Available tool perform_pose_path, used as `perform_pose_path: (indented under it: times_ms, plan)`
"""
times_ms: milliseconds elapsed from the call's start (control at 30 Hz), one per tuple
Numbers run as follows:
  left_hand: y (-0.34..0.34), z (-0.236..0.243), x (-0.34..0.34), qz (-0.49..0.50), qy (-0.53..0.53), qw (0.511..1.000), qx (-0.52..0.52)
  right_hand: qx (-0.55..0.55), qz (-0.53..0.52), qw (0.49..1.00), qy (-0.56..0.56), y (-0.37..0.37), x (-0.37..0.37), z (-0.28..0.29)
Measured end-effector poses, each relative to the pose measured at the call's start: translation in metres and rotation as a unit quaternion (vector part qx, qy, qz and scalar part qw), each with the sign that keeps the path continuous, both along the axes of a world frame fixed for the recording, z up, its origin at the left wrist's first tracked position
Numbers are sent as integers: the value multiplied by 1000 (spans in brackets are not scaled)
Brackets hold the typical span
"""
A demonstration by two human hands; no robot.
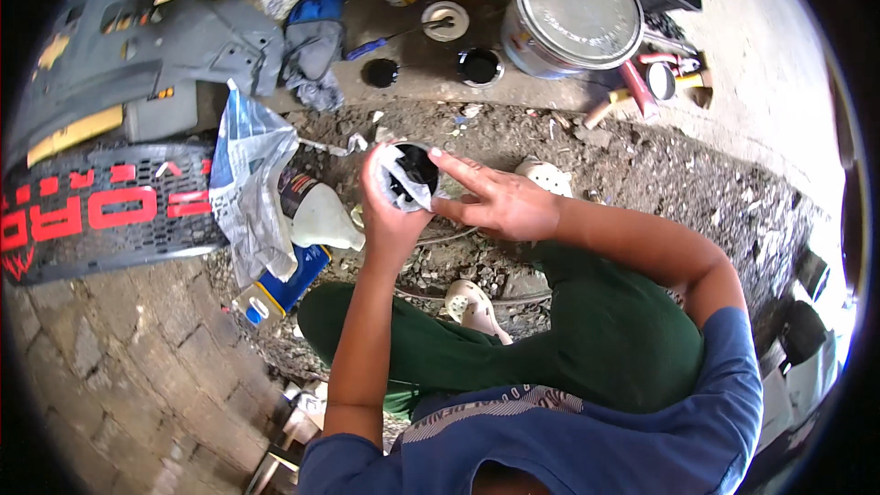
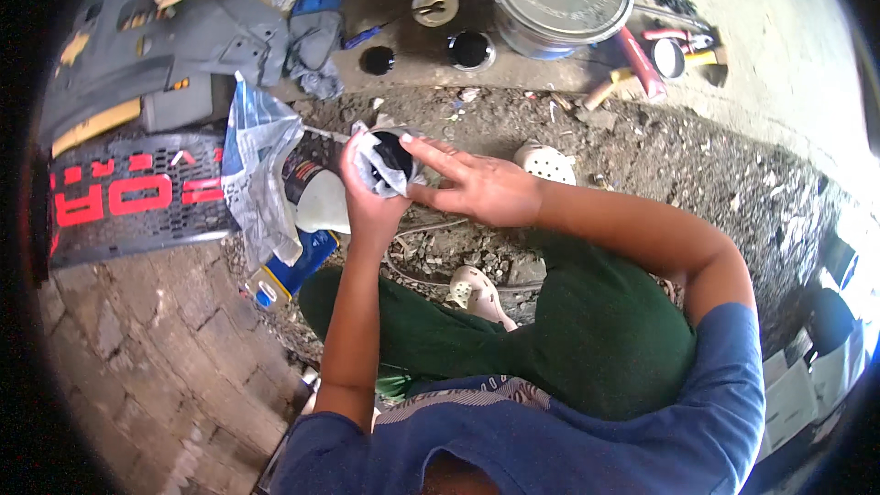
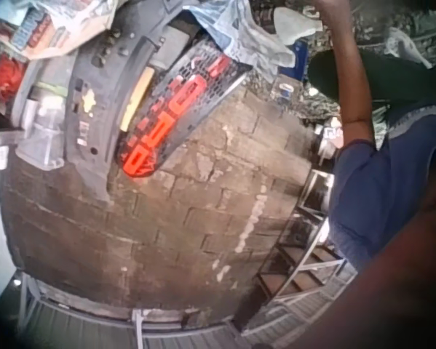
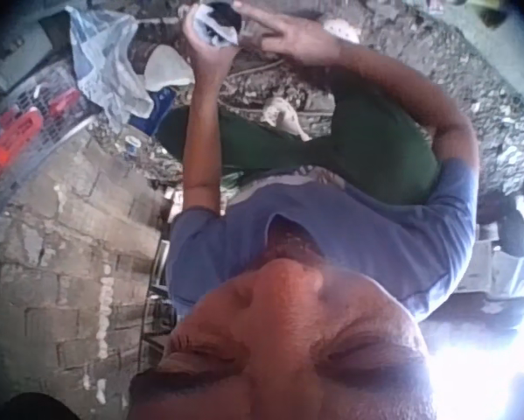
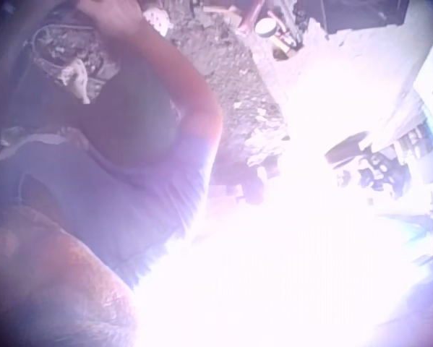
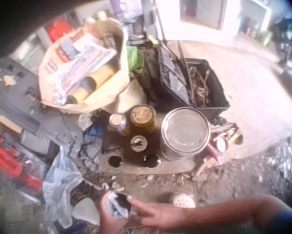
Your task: The person prepares a spray gun and mixes paint. The person handles a spray gun, cleans a small cup, pours black liquid from a can into the cup, and stirs the mixture with a small stick.
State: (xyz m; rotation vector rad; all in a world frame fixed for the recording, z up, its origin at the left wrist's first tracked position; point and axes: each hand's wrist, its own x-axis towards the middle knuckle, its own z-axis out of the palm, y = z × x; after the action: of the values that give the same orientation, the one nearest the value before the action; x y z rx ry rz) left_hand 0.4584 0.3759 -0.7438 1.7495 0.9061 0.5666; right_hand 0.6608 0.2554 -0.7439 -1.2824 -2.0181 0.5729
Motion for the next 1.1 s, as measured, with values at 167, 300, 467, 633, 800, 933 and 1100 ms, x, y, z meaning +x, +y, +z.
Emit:
perform_pose_path:
  times_ms: [167,300,467,633,800,933,1100]
  plan:
    - [5,18,-1,-45,43,995,78,25,9,997,-78,3,2,1]
    - [5,17,-3,-61,39,994,84,35,15,995,-95,3,6,-2]
    - [2,12,-3,-49,49,994,80,47,1,996,-81,2,4,-10]
    - [2,17,-2,-68,24,996,56,65,-4,997,-51,-2,2,-19]
    - [5,21,-10,-109,29,993,20,75,-2,996,-50,-3,5,-24]
    - [7,23,-12,-127,39,991,27,78,-6,995,-53,-4,4,-24]
    - [8,22,-8,-135,29,990,9,89,-18,995,-35,-6,5,-29]
